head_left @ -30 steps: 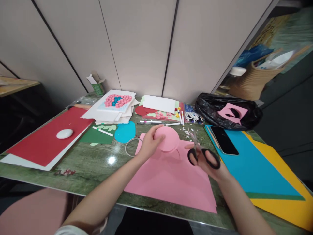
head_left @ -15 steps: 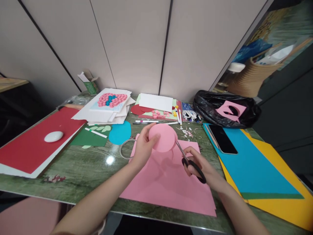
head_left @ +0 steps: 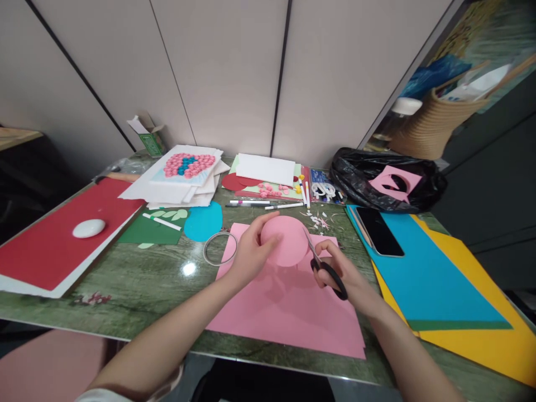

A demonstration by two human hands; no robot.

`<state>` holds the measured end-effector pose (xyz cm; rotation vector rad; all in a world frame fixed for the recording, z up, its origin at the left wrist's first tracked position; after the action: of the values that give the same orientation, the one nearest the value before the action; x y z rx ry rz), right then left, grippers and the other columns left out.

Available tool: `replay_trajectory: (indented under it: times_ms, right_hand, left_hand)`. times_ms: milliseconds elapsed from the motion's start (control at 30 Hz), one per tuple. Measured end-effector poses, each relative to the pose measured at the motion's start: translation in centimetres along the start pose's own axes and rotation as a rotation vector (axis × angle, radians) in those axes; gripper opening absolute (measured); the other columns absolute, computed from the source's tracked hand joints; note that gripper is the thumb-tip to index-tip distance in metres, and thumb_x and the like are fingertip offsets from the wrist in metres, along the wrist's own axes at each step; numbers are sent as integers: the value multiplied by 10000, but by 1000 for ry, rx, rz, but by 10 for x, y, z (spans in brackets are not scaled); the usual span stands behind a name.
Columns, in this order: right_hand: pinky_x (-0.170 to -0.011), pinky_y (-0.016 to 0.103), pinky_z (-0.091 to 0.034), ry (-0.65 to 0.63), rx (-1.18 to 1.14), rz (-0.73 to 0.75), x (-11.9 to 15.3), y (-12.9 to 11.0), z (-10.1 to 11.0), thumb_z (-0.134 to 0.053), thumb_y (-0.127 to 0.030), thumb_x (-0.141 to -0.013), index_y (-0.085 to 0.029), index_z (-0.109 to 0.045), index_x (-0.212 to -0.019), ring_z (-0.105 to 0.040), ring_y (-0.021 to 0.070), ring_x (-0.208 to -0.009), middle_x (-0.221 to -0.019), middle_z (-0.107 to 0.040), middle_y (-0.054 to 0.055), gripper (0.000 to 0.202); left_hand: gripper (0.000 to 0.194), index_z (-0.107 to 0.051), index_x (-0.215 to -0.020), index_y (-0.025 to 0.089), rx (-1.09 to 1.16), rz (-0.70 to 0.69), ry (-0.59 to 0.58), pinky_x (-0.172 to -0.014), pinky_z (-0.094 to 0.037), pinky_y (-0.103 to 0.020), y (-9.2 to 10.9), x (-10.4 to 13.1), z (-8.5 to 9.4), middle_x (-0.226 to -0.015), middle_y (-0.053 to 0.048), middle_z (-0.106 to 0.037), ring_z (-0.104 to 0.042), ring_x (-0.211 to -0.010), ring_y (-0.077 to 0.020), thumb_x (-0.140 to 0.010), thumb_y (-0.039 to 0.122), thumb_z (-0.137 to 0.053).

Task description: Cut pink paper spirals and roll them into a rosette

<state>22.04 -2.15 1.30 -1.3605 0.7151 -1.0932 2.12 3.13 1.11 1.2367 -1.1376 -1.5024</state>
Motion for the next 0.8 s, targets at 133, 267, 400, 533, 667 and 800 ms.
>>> replay_trajectory:
  times_ms: [133,267,400,533,667,800]
  right_hand:
    - [-557,226,-280,28,38,-5,0,1,1,-550,-337,-881,-267,-341,-953,-332,98,-585,-618,-405,-89,231]
    - [-521,216,-232,61,79,4,-2,2,2,-584,-356,-858,-267,-345,-944,-290,91,-571,-619,-387,-91,268]
    - [-508,212,-219,79,86,-2,-2,2,2,-596,-350,-849,-266,-339,-931,-290,87,-548,-606,-391,-95,282]
    - [-506,214,-224,83,71,5,-2,3,2,-600,-364,-844,-262,-329,-918,-299,89,-538,-611,-400,-91,298]
    - [-501,214,-223,100,83,-2,-1,3,3,-602,-362,-838,-262,-329,-909,-298,89,-529,-605,-401,-92,299]
    - [-501,211,-234,106,72,-8,-2,3,3,-614,-349,-826,-265,-324,-894,-307,89,-524,-588,-412,-98,309]
  left_hand:
    - [408,-539,-1235,239,-70,-31,-9,-989,-428,-346,5,1,0,-1288,-63,-566,-543,-1164,-223,-836,305,-595]
    - [412,-536,-1239,238,-83,-39,-10,-985,-429,-340,6,0,1,-1280,-65,-572,-545,-1160,-221,-837,305,-592]
    - [412,-533,-1247,248,-76,-37,-16,-992,-421,-346,6,0,1,-1287,-66,-564,-540,-1167,-224,-843,307,-585]
    - [415,-540,-1242,246,-58,-32,-15,-988,-423,-354,7,0,2,-1283,-71,-566,-546,-1156,-232,-838,325,-592]
    - [404,-553,-1228,243,-60,-41,-5,-978,-429,-347,10,0,3,-1281,-69,-573,-544,-1159,-234,-833,316,-596]
    - [398,-553,-1226,250,-56,-52,-1,-978,-431,-337,11,0,4,-1283,-61,-572,-539,-1169,-226,-835,308,-599]
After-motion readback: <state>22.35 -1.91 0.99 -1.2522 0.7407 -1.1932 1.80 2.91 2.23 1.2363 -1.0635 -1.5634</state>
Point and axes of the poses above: each hand's wrist, its own x-axis away from the middle knuckle, its own z-axis out of the back of the hand, y = z × x, the point moved 3 cm from there along -x, towards the middle knuckle
